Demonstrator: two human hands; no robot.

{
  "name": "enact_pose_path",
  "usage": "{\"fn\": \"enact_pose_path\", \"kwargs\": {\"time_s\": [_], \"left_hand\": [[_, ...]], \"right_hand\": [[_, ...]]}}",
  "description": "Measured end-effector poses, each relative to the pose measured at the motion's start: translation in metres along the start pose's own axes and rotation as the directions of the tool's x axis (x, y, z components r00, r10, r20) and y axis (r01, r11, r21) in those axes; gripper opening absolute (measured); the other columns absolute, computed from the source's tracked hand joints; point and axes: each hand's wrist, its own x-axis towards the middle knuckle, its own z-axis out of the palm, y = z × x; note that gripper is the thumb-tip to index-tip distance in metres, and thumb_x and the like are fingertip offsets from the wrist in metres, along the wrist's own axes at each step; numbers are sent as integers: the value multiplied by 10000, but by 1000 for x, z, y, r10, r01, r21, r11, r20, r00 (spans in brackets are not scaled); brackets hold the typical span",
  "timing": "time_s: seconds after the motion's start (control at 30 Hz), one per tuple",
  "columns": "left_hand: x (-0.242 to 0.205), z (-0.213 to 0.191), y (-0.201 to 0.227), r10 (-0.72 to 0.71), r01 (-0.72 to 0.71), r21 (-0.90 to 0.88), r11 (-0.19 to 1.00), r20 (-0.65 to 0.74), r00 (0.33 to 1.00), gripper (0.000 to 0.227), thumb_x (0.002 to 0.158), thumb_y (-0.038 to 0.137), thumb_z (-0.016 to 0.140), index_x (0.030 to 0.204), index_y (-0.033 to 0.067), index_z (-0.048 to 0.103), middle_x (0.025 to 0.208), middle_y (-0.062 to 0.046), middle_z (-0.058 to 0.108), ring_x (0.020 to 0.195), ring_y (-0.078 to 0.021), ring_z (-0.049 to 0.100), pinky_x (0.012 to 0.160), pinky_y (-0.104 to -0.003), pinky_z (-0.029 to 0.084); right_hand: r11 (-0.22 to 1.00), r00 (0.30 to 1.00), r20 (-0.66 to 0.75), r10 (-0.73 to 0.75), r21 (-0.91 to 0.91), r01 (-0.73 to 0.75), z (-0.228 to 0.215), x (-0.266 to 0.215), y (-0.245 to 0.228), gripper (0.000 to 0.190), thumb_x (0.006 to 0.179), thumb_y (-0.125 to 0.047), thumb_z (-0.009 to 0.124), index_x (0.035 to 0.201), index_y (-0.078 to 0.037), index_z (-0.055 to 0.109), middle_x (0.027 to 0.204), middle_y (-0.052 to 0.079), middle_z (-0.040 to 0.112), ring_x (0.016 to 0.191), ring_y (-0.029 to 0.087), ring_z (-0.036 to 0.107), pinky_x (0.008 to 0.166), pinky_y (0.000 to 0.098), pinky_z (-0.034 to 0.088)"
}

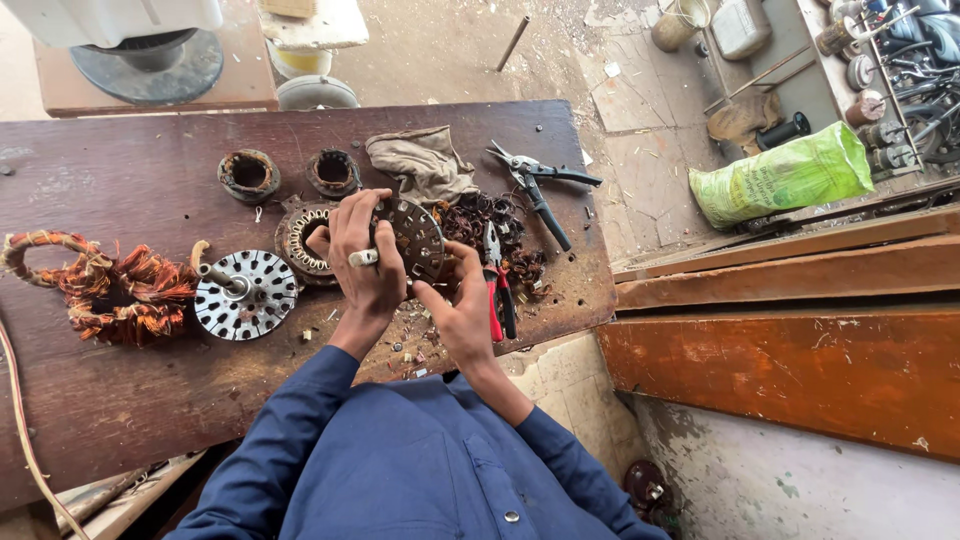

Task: The person uses pliers to cut and remove copper windings from a motor stator on a workbench. They repeatedly cut the wire loops and pull them out, accumulating copper scraps on the table. The person also handles a rotor and other stator parts, placing them aside.

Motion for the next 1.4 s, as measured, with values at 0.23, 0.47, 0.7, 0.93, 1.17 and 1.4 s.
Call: {"fn": "enact_pose_path", "kwargs": {"time_s": [0.23, 0.47, 0.7, 0.93, 1.17, 1.4], "left_hand": [[5, 2, 3, 43, -43, 12, 999, 6, 999, 354, 909, 140, 510, 1200, 9, 662, 1242, -158, 648, 1186, -310, 569, 1081, -410, 376], [10, -5, 9, 72, -73, 79, 994, 11, 997, 350, 904, 165, 541, 1211, 51, 664, 1223, -123, 662, 1167, -282, 569, 1046, -440, 293], [8, -6, 10, 60, -58, 111, 992, -9, 998, 356, 913, 180, 559, 1226, 36, 649, 1243, -129, 628, 1186, -290, 541, 1044, -442, 302], [8, 4, -11, -187, 187, 13, 982, -21, 982, 345, 942, 220, 516, 1207, 48, 654, 1188, -92, 647, 1074, -222, 556, 1012, -438, 323], [4, 26, -29, -480, 435, -489, 756, 39, 876, 532, 1062, 473, 387, 1290, 35, 588, 1242, -93, 617, 1168, -199, 542, 1116, -516, 368], [-8, 15, -16, -393, 386, 77, 919, 179, 902, 704, 948, 590, 652, 1368, 38, 532, 1294, -164, 500, 1194, -305, 459, 1044, -597, 287]], "right_hand": [[844, 953, 43, -300, -454, 287, 10, -6, -22, 445, 932, 11, 684, 1344, -70, 537, 1153, 110, 676, 1020, 166, 687, 845, 291, 587], [820, 963, 35, -267, -516, 246, 14, 3, -21, 308, 932, -1, 670, 1237, -46, 661, 1123, 74, 696, 969, 173, 683, 778, 293, 553], [727, 934, -41, -356, -640, 249, 17, 8, -10, 180, 899, -2, 711, 1069, -59, 695, 1291, 137, 476, 1110, 237, 556, 928, 359, 494], [745, 896, -148, -418, -620, 245, -6, 17, -12, 87, 1051, -163, 670, 1075, -86, 637, 1242, 102, 541, 1170, 237, 559, 995, 390, 492], [826, 947, 38, -319, -479, 298, -6, 7, -11, 448, 942, -91, 683, 1349, 34, 543, 1334, 153, 594, 1255, 221, 562, 1079, 361, 448], [996, 995, -42, 89, 36, -87, -16, 10, 16, 294, 955, 11, 680, 1244, 48, 643, 1077, 72, 739, 946, 122, 703, 844, 247, 571]]}}
